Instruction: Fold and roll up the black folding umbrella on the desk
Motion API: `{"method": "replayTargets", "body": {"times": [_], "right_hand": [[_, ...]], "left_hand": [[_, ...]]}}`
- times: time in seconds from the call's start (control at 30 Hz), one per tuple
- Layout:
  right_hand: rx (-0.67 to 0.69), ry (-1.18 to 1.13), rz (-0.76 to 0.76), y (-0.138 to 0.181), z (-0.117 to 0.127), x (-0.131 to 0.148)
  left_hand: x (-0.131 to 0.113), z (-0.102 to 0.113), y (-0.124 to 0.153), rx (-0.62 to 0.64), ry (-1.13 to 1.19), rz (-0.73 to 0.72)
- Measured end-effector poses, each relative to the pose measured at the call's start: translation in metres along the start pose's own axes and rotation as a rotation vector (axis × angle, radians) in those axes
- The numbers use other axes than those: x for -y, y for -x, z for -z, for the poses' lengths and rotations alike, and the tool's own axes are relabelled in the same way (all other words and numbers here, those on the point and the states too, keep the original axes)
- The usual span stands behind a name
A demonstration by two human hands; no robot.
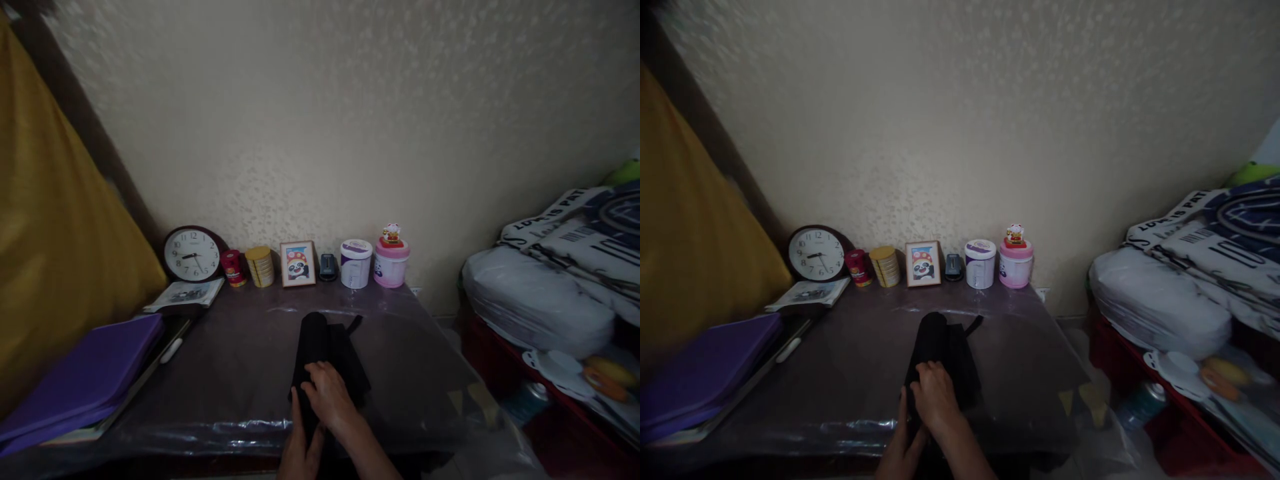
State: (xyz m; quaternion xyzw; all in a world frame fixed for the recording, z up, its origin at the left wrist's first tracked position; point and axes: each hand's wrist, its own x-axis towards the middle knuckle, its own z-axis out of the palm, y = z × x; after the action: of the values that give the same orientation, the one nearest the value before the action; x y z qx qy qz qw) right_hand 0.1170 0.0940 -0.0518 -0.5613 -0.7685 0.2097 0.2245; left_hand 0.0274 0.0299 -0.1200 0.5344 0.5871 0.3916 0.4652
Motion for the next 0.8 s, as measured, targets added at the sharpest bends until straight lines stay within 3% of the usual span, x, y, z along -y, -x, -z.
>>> {"method": "replayTargets", "body": {"times": [0.17, 0.43, 0.6, 0.8], "right_hand": [[-0.001, 0.058, 0.029, 0.002, -0.001, 0.003], [0.004, 0.076, 0.103, 0.002, -0.003, 0.006], [-0.014, 0.033, 0.129, 0.001, -0.008, 0.002], [-0.087, -0.096, 0.144, 0.004, -0.012, -0.002]], "left_hand": [[-0.012, -0.004, 0.005, -0.119, 0.011, -0.076], [-0.016, 0.002, 0.004, -0.035, 0.095, -0.039], [-0.012, 0.004, 0.0, -0.037, 0.075, -0.11], [-0.019, 0.004, 0.0, 0.025, 0.21, 0.017]]}}
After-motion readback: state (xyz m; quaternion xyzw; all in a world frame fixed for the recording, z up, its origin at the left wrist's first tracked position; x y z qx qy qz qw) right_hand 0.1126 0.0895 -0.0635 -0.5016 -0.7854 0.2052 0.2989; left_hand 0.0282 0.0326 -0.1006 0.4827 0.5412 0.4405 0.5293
